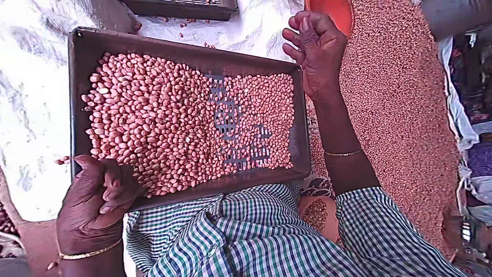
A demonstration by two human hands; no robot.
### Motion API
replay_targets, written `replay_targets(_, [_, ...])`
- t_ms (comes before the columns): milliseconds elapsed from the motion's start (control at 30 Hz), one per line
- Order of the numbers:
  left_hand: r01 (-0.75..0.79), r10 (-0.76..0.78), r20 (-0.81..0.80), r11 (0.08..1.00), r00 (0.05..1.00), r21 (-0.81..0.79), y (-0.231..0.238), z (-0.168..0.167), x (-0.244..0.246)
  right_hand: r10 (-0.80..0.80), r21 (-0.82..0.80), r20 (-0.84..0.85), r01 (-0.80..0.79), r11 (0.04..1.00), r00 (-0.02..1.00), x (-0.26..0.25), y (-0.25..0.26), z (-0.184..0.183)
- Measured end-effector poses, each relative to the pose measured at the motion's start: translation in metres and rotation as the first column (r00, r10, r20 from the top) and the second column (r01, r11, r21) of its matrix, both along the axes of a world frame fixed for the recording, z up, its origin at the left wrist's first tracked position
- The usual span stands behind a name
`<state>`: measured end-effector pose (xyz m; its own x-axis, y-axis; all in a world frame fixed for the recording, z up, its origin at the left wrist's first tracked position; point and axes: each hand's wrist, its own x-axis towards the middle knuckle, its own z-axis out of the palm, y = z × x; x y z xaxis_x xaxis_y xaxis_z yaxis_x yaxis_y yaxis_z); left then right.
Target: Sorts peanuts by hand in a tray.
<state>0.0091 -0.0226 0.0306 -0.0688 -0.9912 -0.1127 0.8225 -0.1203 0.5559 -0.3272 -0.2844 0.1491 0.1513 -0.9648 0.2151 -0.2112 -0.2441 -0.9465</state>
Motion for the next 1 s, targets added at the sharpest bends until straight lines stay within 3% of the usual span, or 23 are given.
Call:
replay_targets(67, [0.02, -0.02, -0.009, 1.0, 1.0, -0.01, -0.002, 0.002, 0.0, 0.006, -0.013, -0.179, -0.009, 1.0, 0.984, -0.01, 0.018, -0.015])
replay_targets(167, [0.041, -0.043, -0.046, 0.998, 0.998, -0.043, -0.001, -0.005, 0.002, 0.205, 0.109, -0.395, -0.176, 0.978, 0.896, -0.039, 0.08, -0.042])
replay_targets(233, [0.021, -0.022, -0.016, 1.0, 1.0, -0.02, -0.001, 0.001, -0.002, 0.342, 0.168, -0.36, -0.3, 0.939, 0.868, -0.047, 0.113, -0.051])
replay_targets(333, [-0.04, 0.032, 0.124, 0.997, 0.992, 0.061, -0.004, 0.025, -0.01, 0.582, 0.144, -0.158, -0.564, 0.813, 0.798, -0.031, 0.129, -0.064])
replay_targets(433, [-0.052, 0.045, 0.134, 0.998, 0.99, 0.046, -0.007, 0.029, -0.012, 0.769, 0.06, -0.058, -0.766, 0.64, 0.637, 0.008, 0.129, -0.076])
replay_targets(600, [-0.074, 0.066, 0.154, 0.996, 0.986, 0.045, -0.01, 0.032, -0.014, 0.938, -0.138, 0.012, -0.928, 0.345, 0.347, 0.094, 0.131, -0.074])
replay_targets(700, [-0.055, 0.046, 0.166, 0.997, 0.985, 0.048, -0.012, 0.034, -0.014, 0.941, -0.122, -0.254, -0.972, 0.2, 0.225, 0.112, 0.137, -0.084])
replay_targets(767, [-0.051, 0.043, 0.14, 0.997, 0.989, 0.05, -0.011, 0.032, -0.014, 0.878, -0.044, -0.453, -0.987, 0.152, 0.155, 0.097, 0.133, -0.097])
replay_targets(833, [-0.055, 0.047, 0.135, 0.997, 0.99, 0.054, -0.01, 0.033, -0.014, 0.824, 0.078, -0.559, -0.983, 0.165, 0.094, 0.06, 0.12, -0.099])
replay_targets(900, [-0.047, 0.04, 0.138, 0.998, 0.99, 0.048, -0.01, 0.034, -0.014, 0.787, 0.22, -0.612, -0.937, 0.272, 0.085, 0.016, 0.105, -0.083])
replay_targets(933, [-0.047, 0.04, 0.148, 0.998, 0.988, 0.041, -0.011, 0.034, -0.014, 0.754, 0.22, -0.639, -0.903, 0.369, 0.153, -0.003, 0.101, -0.074])
replay_targets(1000, [-0.05, 0.044, 0.162, 0.998, 0.986, 0.035, -0.011, 0.034, -0.015, 0.66, 0.138, -0.624, -0.771, 0.621, 0.419, -0.028, 0.109, -0.058])
